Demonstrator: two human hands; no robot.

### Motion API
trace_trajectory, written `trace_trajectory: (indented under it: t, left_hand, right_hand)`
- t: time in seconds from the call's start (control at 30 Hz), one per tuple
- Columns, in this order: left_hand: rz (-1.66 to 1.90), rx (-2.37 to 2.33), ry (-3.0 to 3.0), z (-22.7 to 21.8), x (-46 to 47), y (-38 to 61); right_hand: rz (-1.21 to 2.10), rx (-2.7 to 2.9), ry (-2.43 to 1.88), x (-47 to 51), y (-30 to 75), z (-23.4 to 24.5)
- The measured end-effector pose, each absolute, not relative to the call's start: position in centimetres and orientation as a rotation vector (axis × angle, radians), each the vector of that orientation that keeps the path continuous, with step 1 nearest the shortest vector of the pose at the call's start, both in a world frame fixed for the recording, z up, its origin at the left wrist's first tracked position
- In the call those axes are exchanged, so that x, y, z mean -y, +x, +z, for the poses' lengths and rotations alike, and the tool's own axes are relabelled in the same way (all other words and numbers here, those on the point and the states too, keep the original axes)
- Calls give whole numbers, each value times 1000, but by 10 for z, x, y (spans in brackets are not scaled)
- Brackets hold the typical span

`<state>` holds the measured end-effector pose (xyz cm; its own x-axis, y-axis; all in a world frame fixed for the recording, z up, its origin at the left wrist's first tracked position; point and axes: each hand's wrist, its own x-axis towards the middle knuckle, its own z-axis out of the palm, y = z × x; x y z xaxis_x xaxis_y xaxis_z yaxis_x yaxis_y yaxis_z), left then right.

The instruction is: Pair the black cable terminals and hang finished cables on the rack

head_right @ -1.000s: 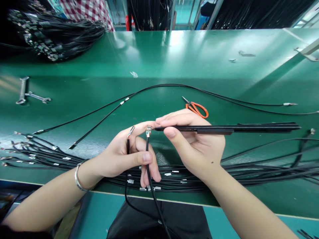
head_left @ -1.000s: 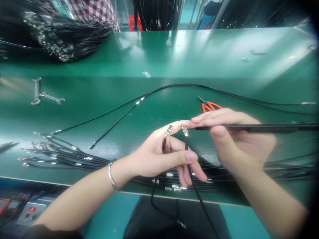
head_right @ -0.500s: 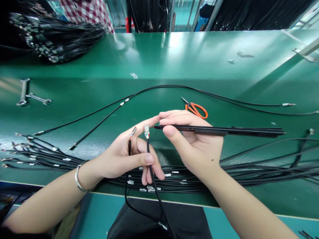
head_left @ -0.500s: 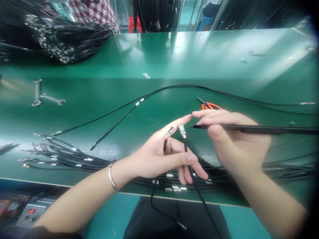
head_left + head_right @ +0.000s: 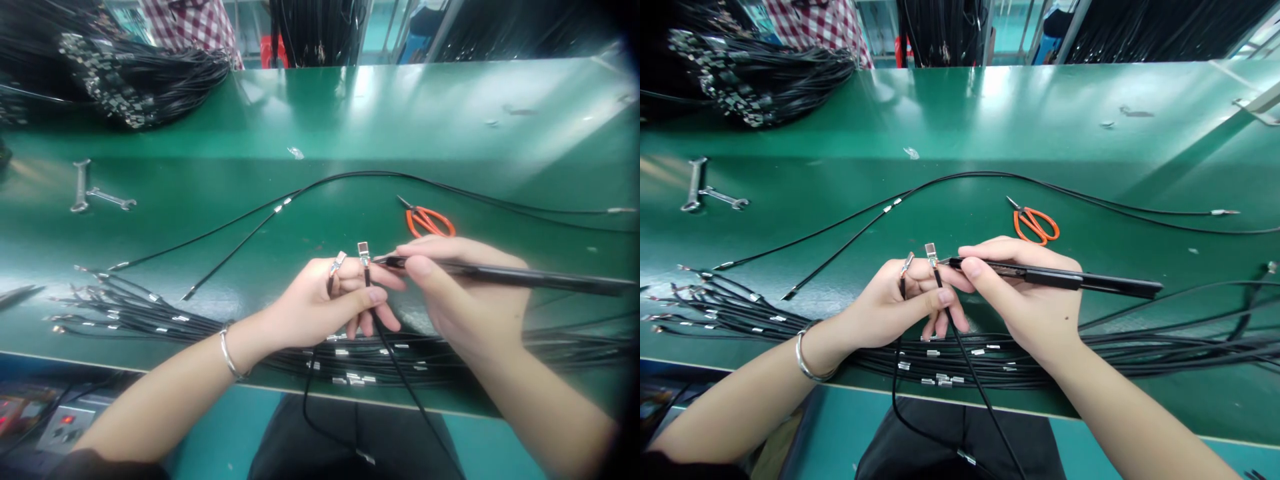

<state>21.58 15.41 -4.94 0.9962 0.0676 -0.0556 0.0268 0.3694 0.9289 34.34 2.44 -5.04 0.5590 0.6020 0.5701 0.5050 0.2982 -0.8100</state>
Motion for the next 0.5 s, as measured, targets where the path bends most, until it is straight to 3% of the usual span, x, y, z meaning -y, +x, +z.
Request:
trace_trajectory:
  t: [0.5]
  left_hand:
    - [30,-86,1232,-49,-154,215]
  right_hand:
    - [-65,1115,-1447,-25,340,-44]
